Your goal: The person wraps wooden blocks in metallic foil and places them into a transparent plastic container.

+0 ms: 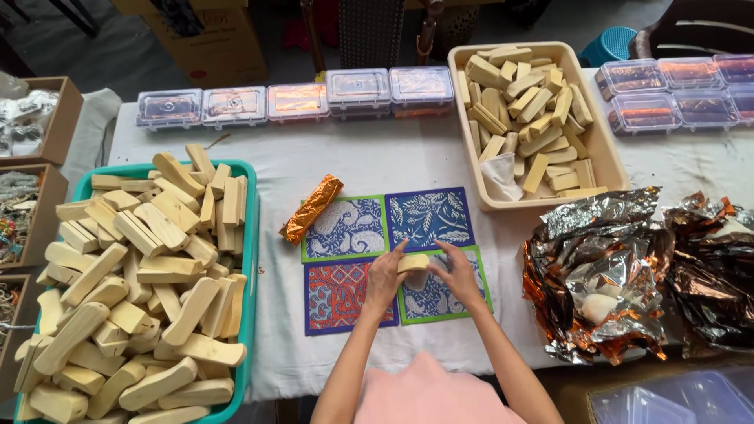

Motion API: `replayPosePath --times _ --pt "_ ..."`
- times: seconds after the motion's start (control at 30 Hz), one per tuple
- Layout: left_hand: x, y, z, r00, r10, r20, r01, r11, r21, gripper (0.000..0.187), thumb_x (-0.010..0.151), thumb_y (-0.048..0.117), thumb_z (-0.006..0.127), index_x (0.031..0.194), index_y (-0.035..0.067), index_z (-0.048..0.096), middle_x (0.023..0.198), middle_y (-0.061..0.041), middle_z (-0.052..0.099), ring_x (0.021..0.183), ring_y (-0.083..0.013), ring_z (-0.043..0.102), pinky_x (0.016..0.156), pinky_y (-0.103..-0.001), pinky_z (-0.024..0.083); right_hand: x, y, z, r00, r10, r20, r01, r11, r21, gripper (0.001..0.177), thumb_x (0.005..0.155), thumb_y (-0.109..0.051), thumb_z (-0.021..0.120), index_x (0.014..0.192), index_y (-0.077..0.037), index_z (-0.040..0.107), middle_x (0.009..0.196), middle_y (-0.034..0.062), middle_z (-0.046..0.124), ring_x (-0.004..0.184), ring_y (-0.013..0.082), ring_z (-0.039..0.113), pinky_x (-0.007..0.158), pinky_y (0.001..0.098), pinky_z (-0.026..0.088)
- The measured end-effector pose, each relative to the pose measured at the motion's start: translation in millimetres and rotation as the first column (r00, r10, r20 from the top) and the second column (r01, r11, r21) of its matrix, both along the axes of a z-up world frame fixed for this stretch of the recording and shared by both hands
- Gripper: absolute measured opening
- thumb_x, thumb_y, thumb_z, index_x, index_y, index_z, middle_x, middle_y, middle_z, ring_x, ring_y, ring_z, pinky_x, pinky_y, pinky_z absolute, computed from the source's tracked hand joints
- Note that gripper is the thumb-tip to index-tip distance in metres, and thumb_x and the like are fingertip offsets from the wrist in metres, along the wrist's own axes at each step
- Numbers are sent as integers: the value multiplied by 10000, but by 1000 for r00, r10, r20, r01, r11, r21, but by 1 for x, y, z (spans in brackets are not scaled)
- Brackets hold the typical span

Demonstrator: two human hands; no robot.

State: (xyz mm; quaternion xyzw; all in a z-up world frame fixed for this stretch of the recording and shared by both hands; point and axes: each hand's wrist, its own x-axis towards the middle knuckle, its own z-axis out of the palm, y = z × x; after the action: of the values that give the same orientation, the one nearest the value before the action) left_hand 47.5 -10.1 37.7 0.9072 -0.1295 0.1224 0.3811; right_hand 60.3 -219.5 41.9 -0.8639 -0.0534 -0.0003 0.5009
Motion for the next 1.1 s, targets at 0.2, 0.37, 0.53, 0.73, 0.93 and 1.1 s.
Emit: replayPosePath --times 0.2,0.37,0.53,0.73,0.93,1.1 --pt "-12 12 24 987 -59 147 58 998 12 903 623 116 867 1444 92 494 1174 -167 714 1156 -372 667 1030 -455 462 3 22 18 959 272 76 -249 942 -226 540 770 -88 821 1289 -143 681 1231 56 718 1144 257 671 963 382 554" --pt "-29 33 -3 989 115 -88 -129 976 -173 644 750 94 836 1354 152 619 1265 -123 703 1144 -336 676 934 -411 544 10 23 24 970 234 -65 -239 967 -88 484 816 -42 777 1278 -153 687 1212 48 714 1070 213 723 898 332 615" --pt "-28 38 -3 944 91 -317 -183 945 -273 567 809 44 779 1333 223 658 1249 -54 718 959 -249 759 818 -361 614 12 22 28 961 264 -79 -271 958 -94 486 812 -51 781 1277 -153 683 1198 45 712 1060 213 726 928 327 619" --pt "-19 45 -7 963 84 -257 -117 986 -119 548 790 109 823 1310 207 682 1128 -59 752 891 -253 743 769 -389 591 8 22 35 958 264 -115 -285 927 -242 524 802 -84 792 1299 -202 676 1185 20 714 1015 222 736 889 353 594" --pt "-13 51 5 955 42 -292 -67 995 -78 521 777 135 836 1274 214 701 1106 -54 764 888 -250 760 772 -385 598 10 19 30 930 366 26 -324 854 -408 557 800 -115 796 1324 -195 626 1127 53 703 1023 283 697 847 410 557" --pt "-15 54 24 994 61 -94 -67 996 -62 567 770 56 804 1312 170 685 1254 -99 714 1025 -317 715 821 -404 596 12 25 55 947 308 95 -260 903 -342 493 822 -171 813 1288 -197 656 1108 37 728 992 258 719 824 389 579"
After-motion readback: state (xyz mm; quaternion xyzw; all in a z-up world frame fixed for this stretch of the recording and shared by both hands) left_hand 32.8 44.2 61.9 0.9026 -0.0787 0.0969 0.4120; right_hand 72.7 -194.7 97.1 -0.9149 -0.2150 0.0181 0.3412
